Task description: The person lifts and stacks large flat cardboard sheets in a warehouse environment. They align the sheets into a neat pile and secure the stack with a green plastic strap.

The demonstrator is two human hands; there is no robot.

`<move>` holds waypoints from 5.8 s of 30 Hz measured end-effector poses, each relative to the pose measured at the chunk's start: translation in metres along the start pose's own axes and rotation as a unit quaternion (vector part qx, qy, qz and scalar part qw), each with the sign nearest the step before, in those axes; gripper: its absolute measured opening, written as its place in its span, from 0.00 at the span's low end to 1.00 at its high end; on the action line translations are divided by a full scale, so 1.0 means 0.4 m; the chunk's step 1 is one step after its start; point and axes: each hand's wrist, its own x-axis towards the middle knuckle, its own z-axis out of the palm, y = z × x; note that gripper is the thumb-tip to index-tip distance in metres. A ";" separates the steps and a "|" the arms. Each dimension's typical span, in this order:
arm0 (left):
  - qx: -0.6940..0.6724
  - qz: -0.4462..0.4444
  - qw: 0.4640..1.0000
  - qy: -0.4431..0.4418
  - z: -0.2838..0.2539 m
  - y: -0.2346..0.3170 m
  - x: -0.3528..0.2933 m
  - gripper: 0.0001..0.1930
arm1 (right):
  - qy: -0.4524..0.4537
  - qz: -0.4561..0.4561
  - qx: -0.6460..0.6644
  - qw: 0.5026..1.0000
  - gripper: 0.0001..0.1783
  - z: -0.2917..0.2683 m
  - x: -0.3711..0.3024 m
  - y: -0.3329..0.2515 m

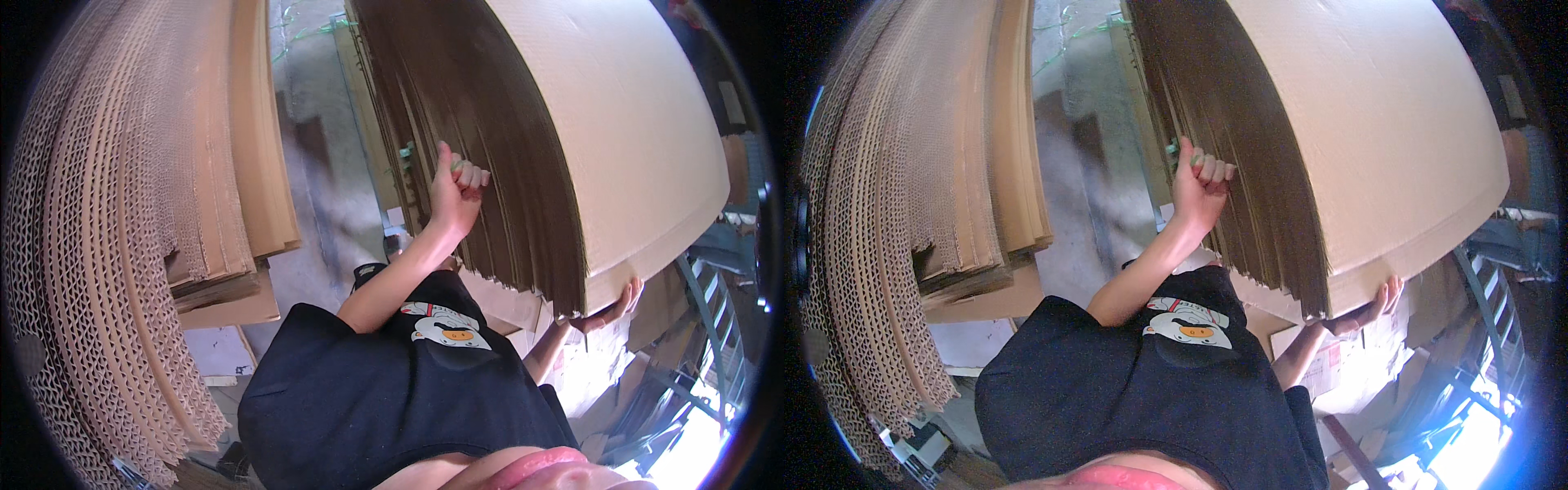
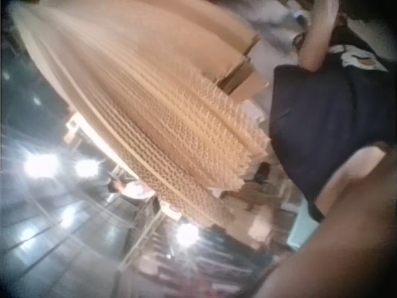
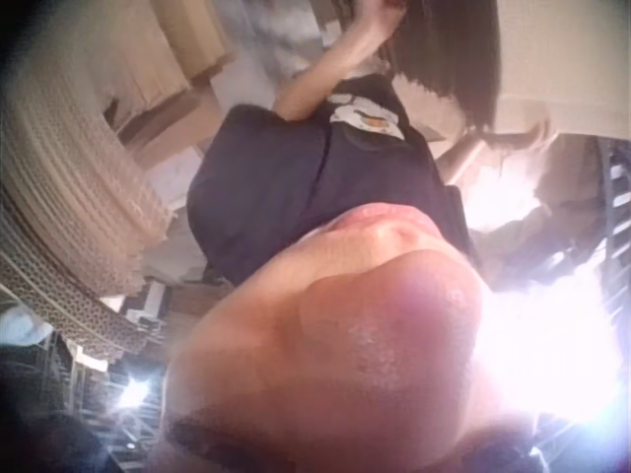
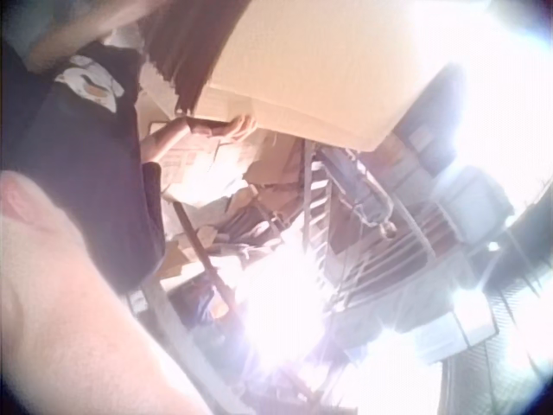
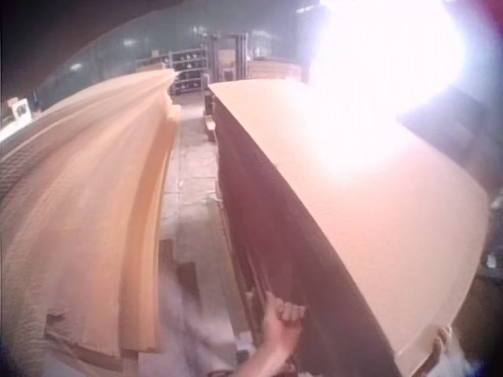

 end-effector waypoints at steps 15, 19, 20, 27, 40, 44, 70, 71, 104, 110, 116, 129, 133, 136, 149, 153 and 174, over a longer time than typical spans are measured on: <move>0.216 0.005 0.970 -0.116 -0.150 -0.189 -0.580 0.28 | -0.084 -0.082 0.041 0.992 0.33 -0.003 0.060 -0.003; 0.399 0.002 0.866 -0.300 -0.173 -0.295 -0.713 0.30 | -0.136 0.278 0.126 0.943 0.43 -0.158 -0.056 -0.026; 0.451 -0.009 0.821 -0.351 -0.140 -0.325 -0.716 0.31 | -0.122 0.432 0.272 0.851 0.37 -0.221 -0.108 -0.031; 0.555 -0.004 0.681 -0.477 -0.148 -0.604 -0.802 0.29 | -0.029 0.624 0.713 0.320 0.28 -0.426 -0.111 0.151; 0.525 0.138 0.542 -0.642 0.112 -1.034 -0.687 0.45 | 0.041 0.371 0.388 0.842 0.34 -1.095 0.063 0.155; 0.682 0.287 0.320 -0.592 0.278 -1.247 -0.448 0.32 | 0.020 0.355 0.423 0.833 0.34 -1.061 0.080 0.169; 0.583 0.200 0.318 -0.720 0.396 -1.780 -0.005 0.14 | 0.059 0.586 0.604 0.537 0.42 -0.348 0.231 1.433; 0.638 0.315 0.205 -0.672 0.436 -1.792 0.064 0.20 | 0.088 0.503 0.733 0.449 0.43 -0.346 0.202 1.542; 0.866 0.492 -0.021 -0.083 0.701 -1.956 0.243 0.27 | 0.158 0.573 0.526 0.609 0.22 -0.877 0.933 2.306; 0.855 0.514 0.050 -0.056 0.719 -2.076 0.271 0.21 | -0.006 0.441 0.613 0.656 0.27 -0.880 1.038 2.349; 0.791 0.423 0.087 -0.434 0.814 -2.611 0.407 0.31 | 0.022 0.363 0.710 0.603 0.33 -0.802 1.129 2.451; 0.708 0.280 0.627 -0.163 0.871 -3.077 0.934 0.29 | -0.233 0.432 0.526 0.695 0.26 -0.660 1.307 2.995; 0.706 0.227 0.655 -0.143 0.966 -3.173 0.907 0.31 | -0.403 0.511 0.302 0.697 0.12 -0.500 1.347 3.054; 0.715 0.116 0.659 -0.203 0.957 -3.272 0.738 0.20 | -0.524 0.298 0.325 0.729 0.38 -0.306 1.336 3.092; 0.779 0.286 0.479 -0.288 1.028 -3.365 0.747 0.13 | -0.448 0.607 0.563 0.337 0.40 -0.061 1.261 3.131; 0.816 0.440 0.325 -0.188 1.021 -3.313 0.907 0.20 | -0.211 0.724 0.518 0.403 0.33 -0.329 1.414 3.406; 0.779 0.250 0.464 -0.341 0.989 -3.895 0.965 0.13 | -0.361 0.727 0.499 0.304 0.24 -0.680 1.334 3.761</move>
